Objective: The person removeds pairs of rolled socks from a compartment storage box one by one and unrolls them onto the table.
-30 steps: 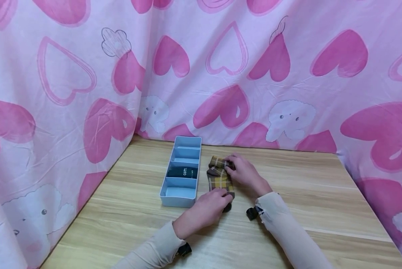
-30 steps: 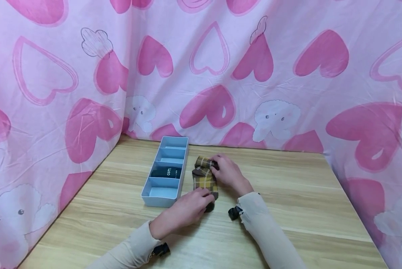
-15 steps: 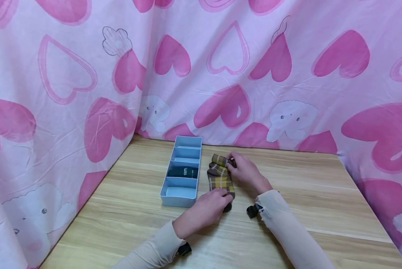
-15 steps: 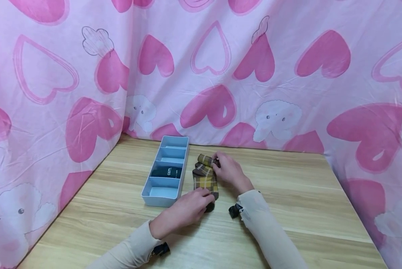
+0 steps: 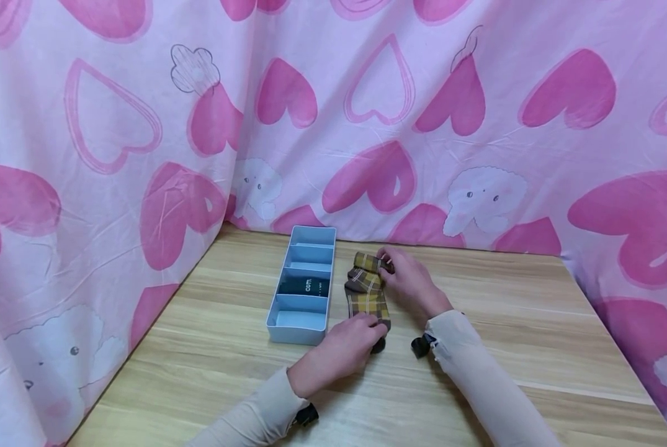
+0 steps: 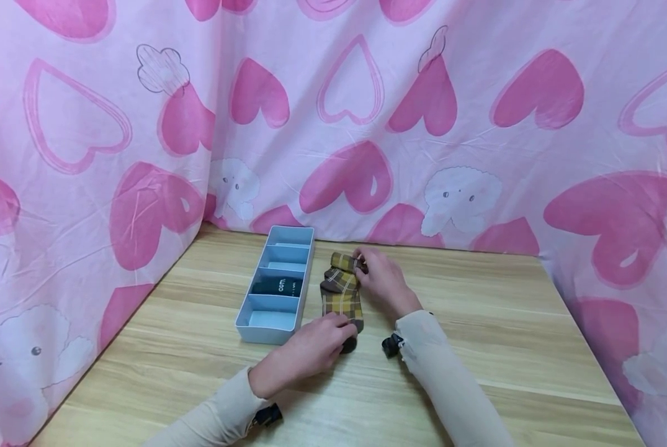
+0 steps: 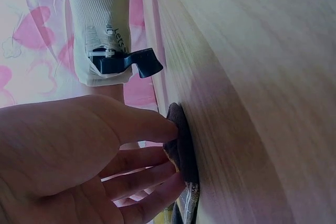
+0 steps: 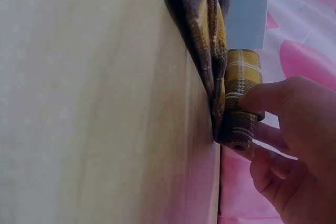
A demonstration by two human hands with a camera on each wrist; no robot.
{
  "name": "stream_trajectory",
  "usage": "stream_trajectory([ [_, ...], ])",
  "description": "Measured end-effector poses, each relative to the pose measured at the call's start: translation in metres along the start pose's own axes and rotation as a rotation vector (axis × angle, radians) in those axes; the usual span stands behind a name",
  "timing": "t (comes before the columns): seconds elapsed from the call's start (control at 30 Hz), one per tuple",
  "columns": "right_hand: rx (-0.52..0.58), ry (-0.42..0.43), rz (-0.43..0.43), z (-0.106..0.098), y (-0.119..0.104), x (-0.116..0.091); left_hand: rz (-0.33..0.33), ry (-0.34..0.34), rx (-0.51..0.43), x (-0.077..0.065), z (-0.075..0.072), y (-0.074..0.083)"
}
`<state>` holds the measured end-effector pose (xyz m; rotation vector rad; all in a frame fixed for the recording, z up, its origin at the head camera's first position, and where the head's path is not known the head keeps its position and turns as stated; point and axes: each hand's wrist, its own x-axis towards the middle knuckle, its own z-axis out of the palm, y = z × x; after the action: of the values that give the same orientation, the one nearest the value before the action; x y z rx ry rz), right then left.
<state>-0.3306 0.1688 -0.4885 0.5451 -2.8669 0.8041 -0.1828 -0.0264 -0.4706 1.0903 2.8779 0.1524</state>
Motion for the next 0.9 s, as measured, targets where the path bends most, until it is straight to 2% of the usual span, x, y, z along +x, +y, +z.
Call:
stream_trajectory([
  [0.4, -0.072, -0.033, 0.008, -0.0003, 0.0014, 0.0037, 0.008, 0.004, -0.008, 0.0005, -0.0006, -0.0016],
  [0.67, -0.040, 0.001, 0.010, -0.0036, 0.0032, 0.0058, 0.010, 0.013, 0.003, 0.0012, 0.0004, -0.0016],
  [0.9, -0.070, -0.003, 0.021, -0.0023, 0.0038, 0.0078, 0.011, 0.010, 0.012, 0.0007, 0.0013, -0.0007],
])
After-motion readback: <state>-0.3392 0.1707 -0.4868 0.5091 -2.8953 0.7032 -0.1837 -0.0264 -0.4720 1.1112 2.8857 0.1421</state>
